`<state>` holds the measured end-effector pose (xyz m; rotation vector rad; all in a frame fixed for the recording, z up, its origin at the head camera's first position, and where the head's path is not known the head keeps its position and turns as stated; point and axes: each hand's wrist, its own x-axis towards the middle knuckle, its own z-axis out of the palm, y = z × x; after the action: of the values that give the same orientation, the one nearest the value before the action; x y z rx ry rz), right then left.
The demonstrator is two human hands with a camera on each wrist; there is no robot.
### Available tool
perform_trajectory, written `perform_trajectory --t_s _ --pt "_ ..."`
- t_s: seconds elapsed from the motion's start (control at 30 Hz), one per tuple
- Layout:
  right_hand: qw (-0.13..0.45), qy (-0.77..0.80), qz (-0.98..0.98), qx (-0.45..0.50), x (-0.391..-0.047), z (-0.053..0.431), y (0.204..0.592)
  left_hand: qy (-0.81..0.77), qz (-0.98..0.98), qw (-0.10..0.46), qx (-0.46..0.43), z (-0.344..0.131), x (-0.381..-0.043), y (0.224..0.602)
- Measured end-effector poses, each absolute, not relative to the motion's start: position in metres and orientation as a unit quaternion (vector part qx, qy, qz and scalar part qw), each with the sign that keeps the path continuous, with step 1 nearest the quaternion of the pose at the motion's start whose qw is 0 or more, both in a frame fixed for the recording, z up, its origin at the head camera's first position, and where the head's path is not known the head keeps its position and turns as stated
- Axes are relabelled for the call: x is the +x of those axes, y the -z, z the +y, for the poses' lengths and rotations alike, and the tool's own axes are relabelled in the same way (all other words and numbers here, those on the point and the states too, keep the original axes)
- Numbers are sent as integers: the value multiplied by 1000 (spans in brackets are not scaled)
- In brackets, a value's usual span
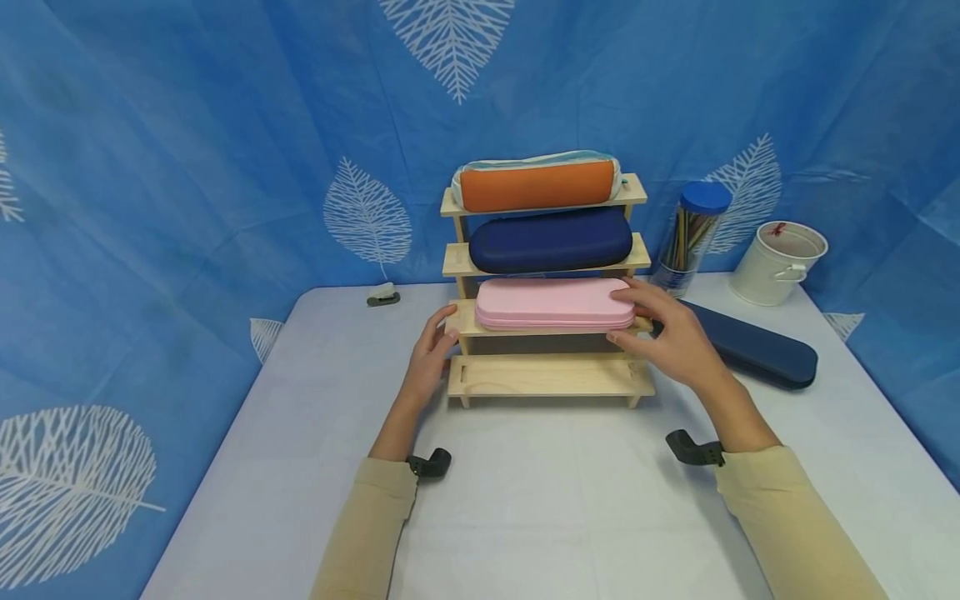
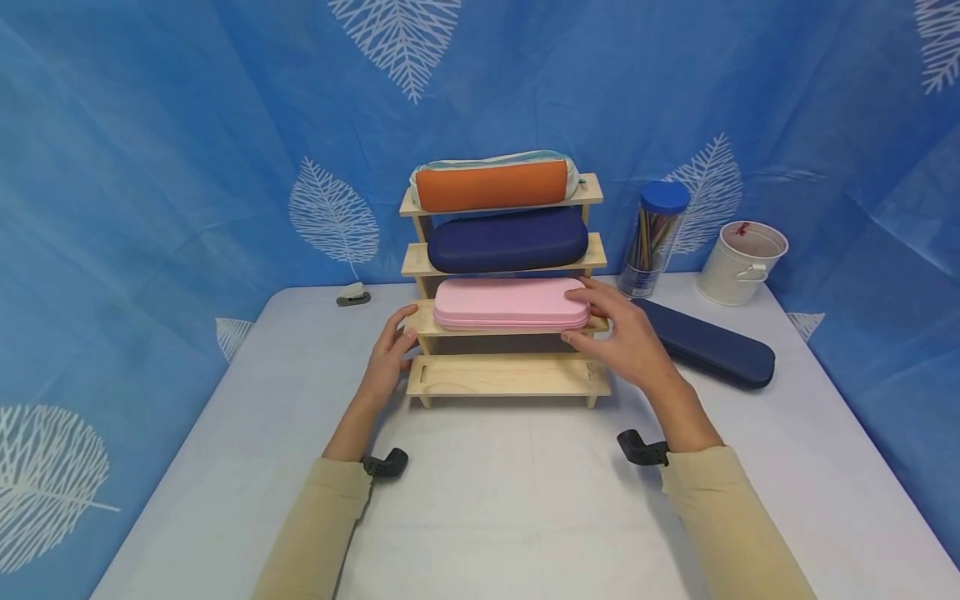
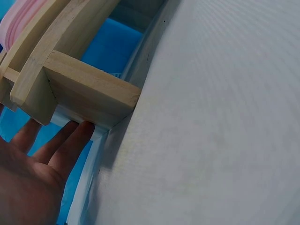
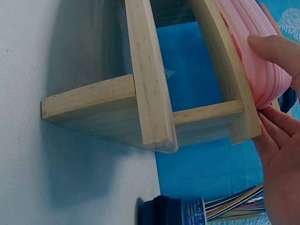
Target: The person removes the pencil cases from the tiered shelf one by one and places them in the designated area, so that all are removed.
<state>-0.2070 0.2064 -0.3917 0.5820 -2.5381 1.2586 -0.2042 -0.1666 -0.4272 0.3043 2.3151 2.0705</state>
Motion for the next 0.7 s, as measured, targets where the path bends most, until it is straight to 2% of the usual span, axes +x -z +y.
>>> perform_trajectory --t_s 0.3,0.53,0.7 --pt "147 -445 -858 209 -207 206 393 -666 739 12 100 -168 -203 427" --pt "127 -495 -839 186 -204 209 394 -666 740 12 96 -167 -204 427" --pt "127 -502 -837 178 -194 205 380 -664 742 16 91 -167 -204 426"
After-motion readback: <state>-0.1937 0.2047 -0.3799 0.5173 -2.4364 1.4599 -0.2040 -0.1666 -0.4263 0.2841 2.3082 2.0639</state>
